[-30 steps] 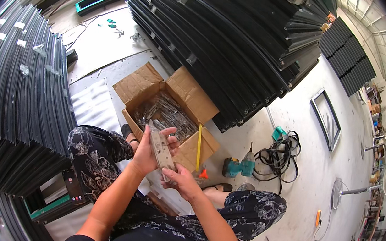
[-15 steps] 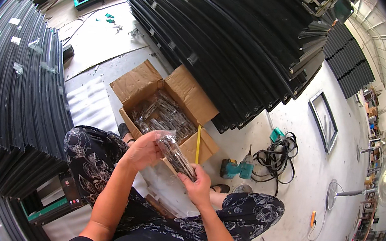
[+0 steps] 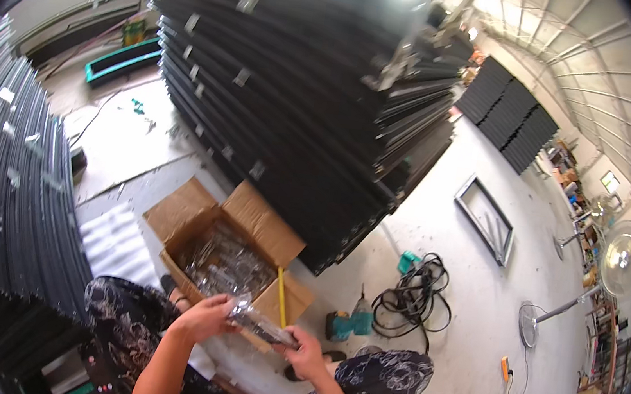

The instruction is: The person takes metal hinges from a cardboard box and places them onto the corners of black metal frames in a stack.

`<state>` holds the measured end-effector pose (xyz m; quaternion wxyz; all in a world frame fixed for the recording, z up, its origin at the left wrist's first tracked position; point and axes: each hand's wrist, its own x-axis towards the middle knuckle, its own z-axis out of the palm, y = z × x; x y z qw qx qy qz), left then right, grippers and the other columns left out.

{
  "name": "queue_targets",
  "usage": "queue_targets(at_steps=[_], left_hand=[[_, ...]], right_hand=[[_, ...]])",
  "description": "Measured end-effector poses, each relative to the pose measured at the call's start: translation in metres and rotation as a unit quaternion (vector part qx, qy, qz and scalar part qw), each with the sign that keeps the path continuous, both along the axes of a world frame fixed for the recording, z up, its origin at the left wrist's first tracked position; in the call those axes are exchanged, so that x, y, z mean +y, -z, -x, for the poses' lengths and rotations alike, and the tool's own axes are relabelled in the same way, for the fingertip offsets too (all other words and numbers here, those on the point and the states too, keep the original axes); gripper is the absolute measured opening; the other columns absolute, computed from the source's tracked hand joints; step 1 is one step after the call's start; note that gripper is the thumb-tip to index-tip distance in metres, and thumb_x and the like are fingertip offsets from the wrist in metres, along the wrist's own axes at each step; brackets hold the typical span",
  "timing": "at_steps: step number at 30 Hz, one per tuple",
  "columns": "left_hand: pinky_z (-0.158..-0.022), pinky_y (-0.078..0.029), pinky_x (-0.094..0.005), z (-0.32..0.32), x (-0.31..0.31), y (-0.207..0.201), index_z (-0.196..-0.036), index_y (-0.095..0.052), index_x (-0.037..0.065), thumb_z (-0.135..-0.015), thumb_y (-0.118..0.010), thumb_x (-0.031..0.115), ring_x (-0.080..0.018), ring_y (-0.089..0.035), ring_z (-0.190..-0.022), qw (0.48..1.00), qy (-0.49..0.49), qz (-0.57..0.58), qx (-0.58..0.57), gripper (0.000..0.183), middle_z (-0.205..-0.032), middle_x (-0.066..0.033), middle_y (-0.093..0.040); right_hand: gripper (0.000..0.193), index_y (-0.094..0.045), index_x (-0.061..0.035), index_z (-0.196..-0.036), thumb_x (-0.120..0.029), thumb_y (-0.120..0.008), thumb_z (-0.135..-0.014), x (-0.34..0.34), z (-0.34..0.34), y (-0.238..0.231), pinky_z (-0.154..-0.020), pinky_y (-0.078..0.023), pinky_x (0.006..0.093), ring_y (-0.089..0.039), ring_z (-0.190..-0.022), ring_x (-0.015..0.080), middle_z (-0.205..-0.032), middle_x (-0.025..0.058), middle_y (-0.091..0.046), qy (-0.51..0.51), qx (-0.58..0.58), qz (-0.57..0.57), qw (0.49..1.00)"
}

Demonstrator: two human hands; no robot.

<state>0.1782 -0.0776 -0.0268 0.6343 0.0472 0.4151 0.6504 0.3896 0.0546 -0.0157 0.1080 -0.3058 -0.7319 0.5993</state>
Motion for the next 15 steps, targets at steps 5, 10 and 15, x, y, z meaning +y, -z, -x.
queue_targets(at_steps=[5, 10, 15], left_hand=[[-0.072, -0.047, -0.0268, -0.003, -0.006, 0.007, -0.091, -0.054, 0.007, -0.092, -0.053, 0.020, -0.0093, -0.052, -0.076, 0.998, 0.010, -0.010, 0.055, 0.012, -0.086, 0.0014, -0.054], [-0.066, -0.037, -0.0205, -0.009, -0.008, 0.006, -0.088, -0.054, 0.006, -0.089, -0.054, 0.016, -0.0068, -0.048, -0.073, 0.964, -0.055, -0.023, 0.261, 0.010, -0.078, 0.0031, -0.054], [-0.074, -0.045, -0.0266, 0.000, -0.006, -0.011, -0.088, -0.049, 0.003, -0.092, -0.048, 0.014, -0.0137, -0.056, -0.080, 0.961, -0.134, -0.100, 0.221, 0.011, -0.083, -0.0058, -0.060]], right_hand=[[0.031, -0.058, -0.0034, -0.097, -0.016, -0.075, -0.074, -0.005, -0.003, 0.012, -0.061, -0.038, 0.0192, -0.046, -0.069, 0.0032, -0.078, -0.0031, -0.055, -0.032, 0.053, 0.080, 0.995], [0.038, -0.060, -0.0031, -0.098, -0.031, -0.073, -0.076, -0.018, 0.006, 0.036, -0.056, -0.040, 0.0237, -0.047, -0.062, 0.0057, -0.073, -0.0033, -0.056, -0.038, -0.005, 0.124, 0.992], [0.038, -0.063, -0.0022, -0.092, -0.034, -0.074, -0.073, -0.009, -0.003, 0.097, -0.060, -0.045, 0.0284, -0.054, -0.064, 0.0097, -0.071, 0.0050, -0.062, 0.005, -0.046, -0.015, 0.999]])
